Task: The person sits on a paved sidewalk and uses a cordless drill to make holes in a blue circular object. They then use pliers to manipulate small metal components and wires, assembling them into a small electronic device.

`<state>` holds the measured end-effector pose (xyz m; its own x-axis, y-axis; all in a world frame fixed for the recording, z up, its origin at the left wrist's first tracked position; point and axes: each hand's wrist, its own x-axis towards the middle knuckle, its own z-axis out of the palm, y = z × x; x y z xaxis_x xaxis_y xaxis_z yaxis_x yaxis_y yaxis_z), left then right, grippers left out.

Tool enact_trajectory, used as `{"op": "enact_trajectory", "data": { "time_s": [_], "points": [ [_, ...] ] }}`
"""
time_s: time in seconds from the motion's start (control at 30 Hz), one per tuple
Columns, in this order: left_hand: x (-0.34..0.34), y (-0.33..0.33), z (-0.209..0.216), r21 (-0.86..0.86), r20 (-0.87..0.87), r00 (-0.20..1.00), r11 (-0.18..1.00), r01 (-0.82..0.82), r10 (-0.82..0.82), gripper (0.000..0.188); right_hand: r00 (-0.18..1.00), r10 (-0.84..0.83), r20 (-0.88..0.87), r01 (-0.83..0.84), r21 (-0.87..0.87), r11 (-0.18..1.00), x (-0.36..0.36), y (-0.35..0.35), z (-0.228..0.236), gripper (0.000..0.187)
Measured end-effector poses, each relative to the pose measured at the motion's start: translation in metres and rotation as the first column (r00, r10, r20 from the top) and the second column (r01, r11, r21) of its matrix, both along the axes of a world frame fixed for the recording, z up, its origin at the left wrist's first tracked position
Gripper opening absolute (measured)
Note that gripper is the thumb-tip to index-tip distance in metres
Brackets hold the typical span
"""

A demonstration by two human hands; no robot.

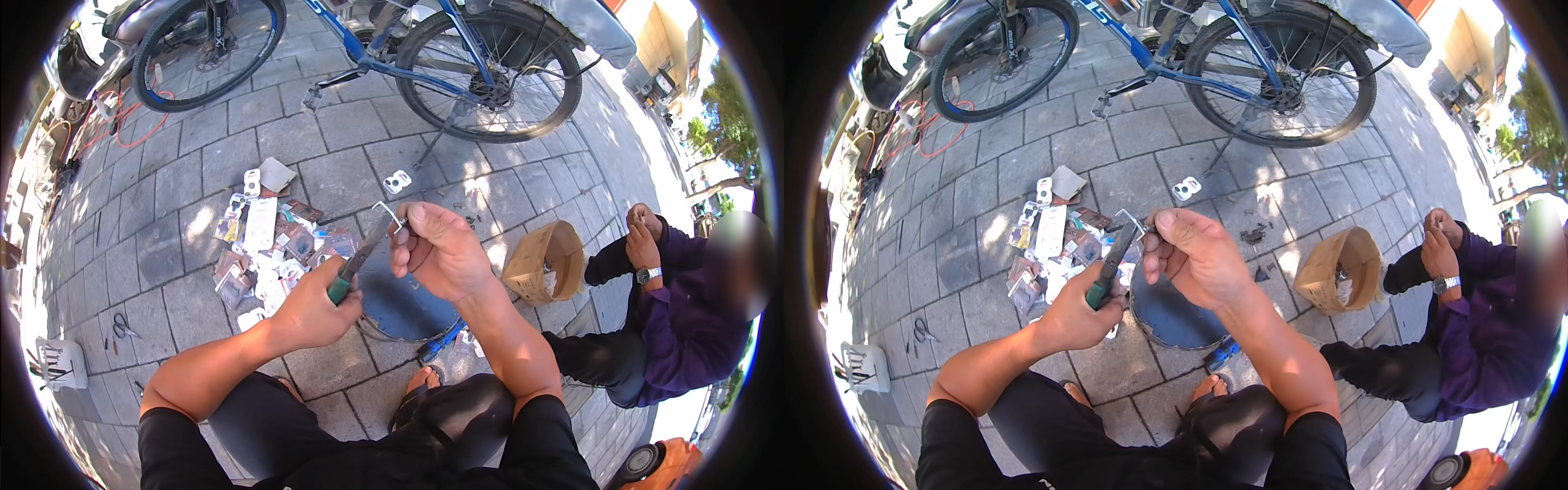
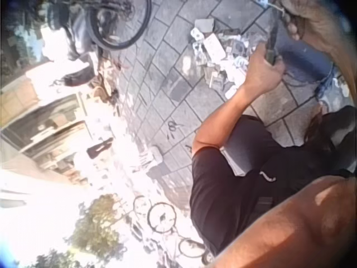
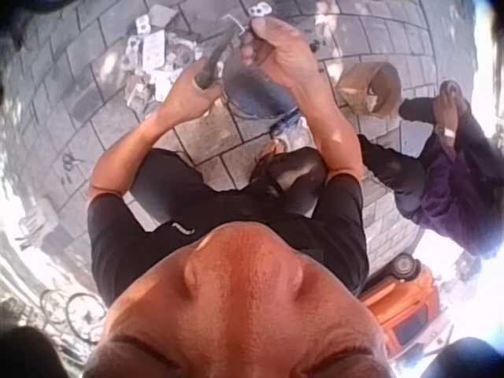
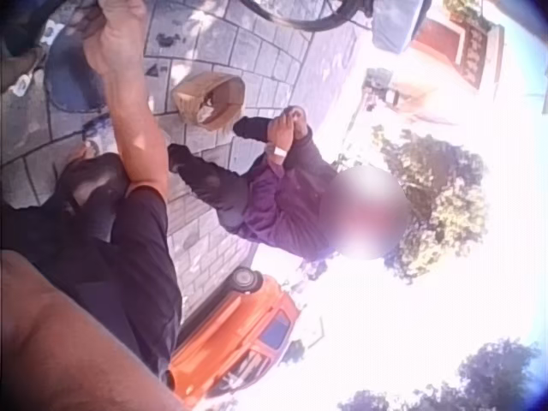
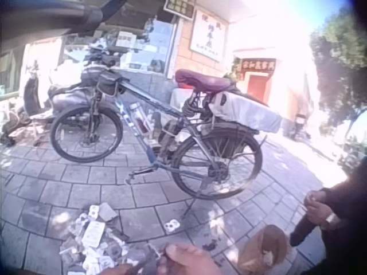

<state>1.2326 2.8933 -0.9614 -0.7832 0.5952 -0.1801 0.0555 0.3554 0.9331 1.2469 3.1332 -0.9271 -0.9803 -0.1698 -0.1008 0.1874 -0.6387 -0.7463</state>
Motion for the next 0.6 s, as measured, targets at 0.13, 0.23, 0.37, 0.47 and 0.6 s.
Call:
{"op": "enact_trajectory", "data": {
  "time_s": [0.13, 0.23, 0.37, 0.47, 0.6],
  "points": [
    [0.001, 0.002, -0.001, 0.019, -0.012, 1.000, 1.000, 0.005, -0.004, 0.021, 1.000, 0.024, -0.020, -0.024, -0.019, 1.000, 0.001, 0.000, 0.000, 0.034],
    [0.002, 0.002, -0.001, 0.014, -0.014, 1.000, 1.000, 0.005, -0.005, 0.020, 0.999, 0.036, -0.027, -0.038, -0.064, 0.997, 0.000, 0.003, -0.004, 0.031],
    [0.002, 0.003, 0.002, 0.004, -0.015, 1.000, 1.000, 0.009, -0.009, 0.015, 0.998, 0.051, -0.035, -0.055, -0.131, 0.990, 0.000, 0.006, -0.009, 0.026],
    [0.002, 0.003, 0.004, -0.017, -0.030, 0.999, 1.000, 0.016, -0.016, 0.017, 0.997, 0.059, -0.048, -0.064, -0.128, 0.990, 0.000, 0.007, -0.010, 0.027],
    [0.001, 0.002, 0.003, -0.038, -0.046, 0.999, 0.999, 0.023, -0.024, 0.021, 0.999, 0.040, -0.023, -0.041, -0.069, 0.997, 0.001, 0.006, -0.006, 0.031]
  ]
}}
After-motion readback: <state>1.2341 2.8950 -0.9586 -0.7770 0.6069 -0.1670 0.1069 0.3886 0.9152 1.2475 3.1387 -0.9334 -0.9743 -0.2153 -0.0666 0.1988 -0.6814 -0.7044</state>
